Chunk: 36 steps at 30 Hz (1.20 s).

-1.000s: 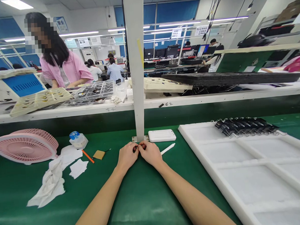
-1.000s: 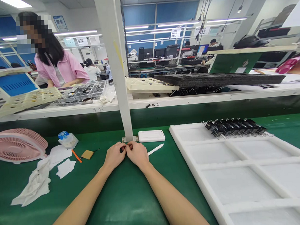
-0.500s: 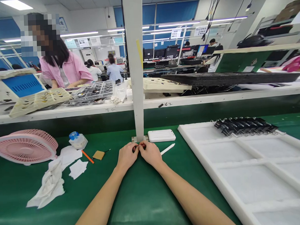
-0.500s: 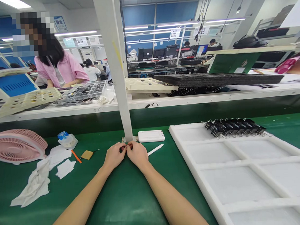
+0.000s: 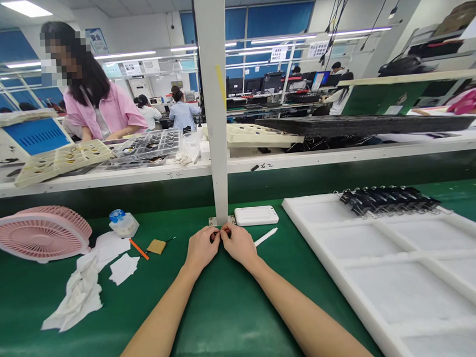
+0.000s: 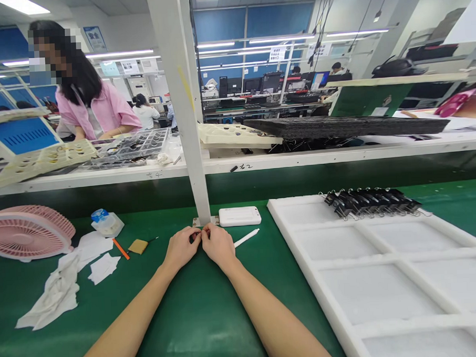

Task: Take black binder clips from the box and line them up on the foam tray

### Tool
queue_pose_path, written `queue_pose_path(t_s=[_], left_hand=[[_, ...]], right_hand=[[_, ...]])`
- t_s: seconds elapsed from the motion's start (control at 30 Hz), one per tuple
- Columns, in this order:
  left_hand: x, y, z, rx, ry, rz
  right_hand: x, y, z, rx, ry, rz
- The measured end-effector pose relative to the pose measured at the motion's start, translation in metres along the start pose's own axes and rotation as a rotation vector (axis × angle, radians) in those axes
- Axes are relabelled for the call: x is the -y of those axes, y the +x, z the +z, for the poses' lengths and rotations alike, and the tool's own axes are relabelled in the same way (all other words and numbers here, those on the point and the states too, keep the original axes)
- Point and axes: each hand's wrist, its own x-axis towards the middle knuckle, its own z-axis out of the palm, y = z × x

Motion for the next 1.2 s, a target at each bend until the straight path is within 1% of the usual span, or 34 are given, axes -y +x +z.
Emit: queue_pose_path(t_s=[0.37,0.77,0.93,1.2], left_hand=[[0.0009,-0.001,0.0008,-0.001,0.003,-0.003],[-0.0002,0.0001,-0.0006,0.027,0.025,-0.018],[0.0,0.0002,0.0002,0.007,0.023,-0.006],[0.0,0.001,0.0009,0.021,0.043,-0.021]], right_hand=[[0.0024,0.0006,-0.0013,0.021,0.037,0.03],[0.0016,0.0,-0.0006,0.012,0.03,0.007],[0.0012,0.0008,-0.0006,0.012,0.006,-0.007],[-0.0008,0.0017,0.001,-0.002,0.016,-0.002]])
